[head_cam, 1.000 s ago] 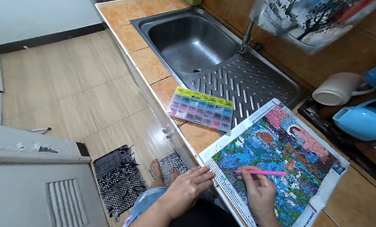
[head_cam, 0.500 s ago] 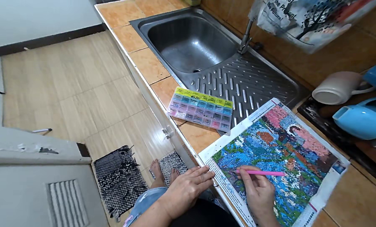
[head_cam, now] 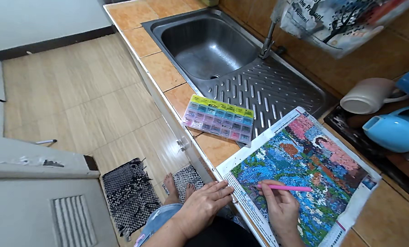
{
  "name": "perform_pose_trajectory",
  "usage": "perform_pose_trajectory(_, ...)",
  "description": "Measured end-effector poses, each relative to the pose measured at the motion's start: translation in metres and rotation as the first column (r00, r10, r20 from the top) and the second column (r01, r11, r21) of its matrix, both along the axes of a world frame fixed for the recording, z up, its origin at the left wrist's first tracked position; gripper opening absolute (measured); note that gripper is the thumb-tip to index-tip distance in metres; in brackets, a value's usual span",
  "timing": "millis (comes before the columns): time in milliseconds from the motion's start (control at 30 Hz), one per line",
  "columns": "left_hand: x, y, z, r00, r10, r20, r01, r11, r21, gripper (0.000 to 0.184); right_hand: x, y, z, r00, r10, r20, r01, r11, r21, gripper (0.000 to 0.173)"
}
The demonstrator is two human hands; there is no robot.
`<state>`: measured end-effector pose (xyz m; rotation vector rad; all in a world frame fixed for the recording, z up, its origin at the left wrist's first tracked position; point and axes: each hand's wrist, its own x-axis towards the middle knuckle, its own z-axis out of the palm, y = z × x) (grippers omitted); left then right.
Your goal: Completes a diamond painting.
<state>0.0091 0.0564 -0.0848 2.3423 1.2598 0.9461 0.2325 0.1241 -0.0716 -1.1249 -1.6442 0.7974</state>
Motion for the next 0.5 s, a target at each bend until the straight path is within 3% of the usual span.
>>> perform_pose_trajectory(500, 0.0006, -0.0006, 0.0007, 1.0, 0.008, -0.006, -0.008, 1.0, -0.001, 0.032, 0.0002, 0.0009, 0.0008, 1.0, -0.007, 0.012, 0.007, 1.0, 0.01, 0.014)
